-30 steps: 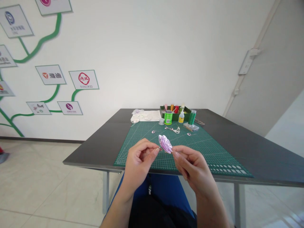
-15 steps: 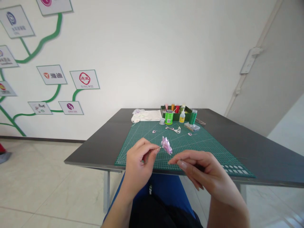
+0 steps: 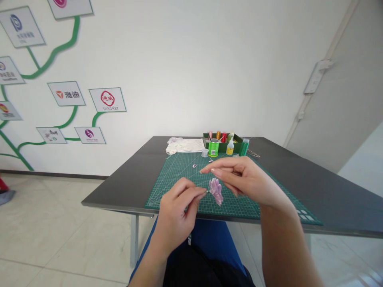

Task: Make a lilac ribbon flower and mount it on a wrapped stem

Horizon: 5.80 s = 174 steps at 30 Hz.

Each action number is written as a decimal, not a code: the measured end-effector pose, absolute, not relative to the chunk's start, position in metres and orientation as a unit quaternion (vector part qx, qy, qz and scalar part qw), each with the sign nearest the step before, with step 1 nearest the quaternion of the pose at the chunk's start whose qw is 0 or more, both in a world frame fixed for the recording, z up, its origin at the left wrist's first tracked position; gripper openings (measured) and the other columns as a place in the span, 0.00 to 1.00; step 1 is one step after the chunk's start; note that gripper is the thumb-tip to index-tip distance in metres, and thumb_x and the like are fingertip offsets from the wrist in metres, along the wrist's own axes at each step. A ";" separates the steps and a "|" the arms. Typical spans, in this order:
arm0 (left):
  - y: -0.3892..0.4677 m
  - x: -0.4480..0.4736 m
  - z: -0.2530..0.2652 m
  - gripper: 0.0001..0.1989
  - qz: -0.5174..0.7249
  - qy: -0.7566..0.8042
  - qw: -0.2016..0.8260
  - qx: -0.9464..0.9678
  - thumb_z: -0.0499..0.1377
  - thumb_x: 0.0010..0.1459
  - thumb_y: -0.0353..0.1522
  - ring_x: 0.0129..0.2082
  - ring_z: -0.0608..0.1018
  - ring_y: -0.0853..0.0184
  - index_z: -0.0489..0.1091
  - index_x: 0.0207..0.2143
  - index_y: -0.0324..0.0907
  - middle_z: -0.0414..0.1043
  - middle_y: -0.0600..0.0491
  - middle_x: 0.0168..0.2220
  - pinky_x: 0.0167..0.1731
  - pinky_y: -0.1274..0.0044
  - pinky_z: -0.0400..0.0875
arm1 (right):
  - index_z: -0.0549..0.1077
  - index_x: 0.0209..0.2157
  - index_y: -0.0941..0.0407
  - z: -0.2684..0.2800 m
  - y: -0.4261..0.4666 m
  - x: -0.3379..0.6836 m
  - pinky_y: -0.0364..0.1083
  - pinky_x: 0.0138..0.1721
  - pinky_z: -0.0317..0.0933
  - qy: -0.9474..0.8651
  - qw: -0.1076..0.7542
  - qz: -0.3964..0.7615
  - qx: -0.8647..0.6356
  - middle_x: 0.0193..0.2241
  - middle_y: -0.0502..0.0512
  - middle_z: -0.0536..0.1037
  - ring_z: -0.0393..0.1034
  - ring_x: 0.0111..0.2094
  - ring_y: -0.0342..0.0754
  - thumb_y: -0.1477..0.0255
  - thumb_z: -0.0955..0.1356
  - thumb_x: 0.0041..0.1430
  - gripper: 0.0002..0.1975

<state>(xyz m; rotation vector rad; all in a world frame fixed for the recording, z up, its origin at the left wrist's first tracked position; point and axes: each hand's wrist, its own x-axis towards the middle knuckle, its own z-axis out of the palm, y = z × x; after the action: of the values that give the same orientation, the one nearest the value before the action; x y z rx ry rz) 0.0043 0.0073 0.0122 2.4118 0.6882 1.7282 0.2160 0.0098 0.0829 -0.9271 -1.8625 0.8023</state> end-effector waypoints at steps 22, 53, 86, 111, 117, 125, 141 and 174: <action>0.020 0.004 0.012 0.09 0.599 0.295 0.201 0.717 0.64 0.66 0.27 0.23 0.68 0.73 0.81 0.32 0.39 0.70 0.55 0.27 0.24 0.79 0.60 | 0.87 0.41 0.60 0.016 -0.005 0.237 0.38 0.15 0.44 -0.737 0.358 0.502 -0.276 0.16 0.44 0.65 0.52 0.14 0.36 0.55 0.74 0.69 0.20; 0.007 0.005 0.012 0.08 0.572 0.253 0.091 0.775 0.62 0.69 0.23 0.26 0.72 0.72 0.80 0.37 0.41 0.74 0.53 0.32 0.25 0.80 0.63 | 0.86 0.51 0.60 0.071 0.045 0.229 0.38 0.17 0.46 -0.796 0.305 0.382 -0.358 0.15 0.43 0.64 0.54 0.16 0.39 0.64 0.69 0.69 0.19; 0.032 0.014 0.009 0.15 0.525 0.148 0.725 0.420 0.81 0.48 0.34 0.29 0.83 0.73 0.81 0.29 0.36 0.82 0.51 0.31 0.37 0.84 0.80 | 0.87 0.53 0.48 -0.053 0.007 0.203 0.38 0.17 0.42 -0.494 0.554 0.651 -0.157 0.10 0.37 0.53 0.38 0.12 0.35 0.61 0.78 0.63 0.18; 0.034 0.013 0.014 0.11 0.538 0.108 0.748 0.373 0.78 0.50 0.27 0.32 0.83 0.74 0.80 0.31 0.34 0.82 0.50 0.33 0.39 0.87 0.81 | 0.85 0.40 0.58 -0.047 0.011 0.220 0.39 0.17 0.40 -0.486 0.587 0.568 -0.311 0.10 0.39 0.61 0.45 0.12 0.36 0.60 0.77 0.60 0.15; 0.033 0.012 0.014 0.12 0.534 0.100 0.754 0.369 0.80 0.49 0.27 0.31 0.84 0.74 0.82 0.31 0.34 0.83 0.51 0.33 0.38 0.89 0.81 | 0.83 0.46 0.59 -0.041 0.003 0.243 0.46 0.23 0.64 -0.506 0.544 0.266 -0.614 0.26 0.57 0.85 0.73 0.17 0.48 0.60 0.74 0.59 0.19; 0.026 0.014 0.013 0.10 0.522 0.104 0.736 0.417 0.79 0.53 0.30 0.31 0.84 0.74 0.83 0.31 0.34 0.84 0.51 0.32 0.37 0.87 0.80 | 0.79 0.63 0.58 -0.008 -0.040 0.187 0.44 0.22 0.64 -0.605 0.555 0.342 -0.456 0.24 0.56 0.83 0.78 0.25 0.51 0.53 0.71 0.70 0.29; 0.027 0.008 0.014 0.14 0.523 0.146 0.683 0.488 0.78 0.55 0.35 0.21 0.75 0.76 0.79 0.30 0.36 0.78 0.54 0.23 0.24 0.87 0.70 | 0.88 0.43 0.54 -0.004 -0.048 0.186 0.43 0.21 0.48 -0.661 0.560 0.238 -0.438 0.20 0.48 0.72 0.56 0.19 0.42 0.62 0.66 0.76 0.18; 0.004 0.007 0.009 0.10 0.557 0.209 0.016 0.804 0.58 0.70 0.20 0.37 0.83 0.67 0.77 0.43 0.41 0.81 0.48 0.39 0.37 0.80 0.77 | 0.87 0.44 0.54 0.078 -0.049 0.214 0.41 0.16 0.41 -0.784 0.496 0.179 -0.329 0.16 0.42 0.63 0.48 0.16 0.38 0.74 0.68 0.73 0.13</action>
<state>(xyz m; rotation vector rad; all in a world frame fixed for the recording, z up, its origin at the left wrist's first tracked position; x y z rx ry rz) 0.0070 0.0037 0.0094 2.4999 0.6487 1.7318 0.2137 -0.0495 0.0782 -0.7960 -1.8987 0.4327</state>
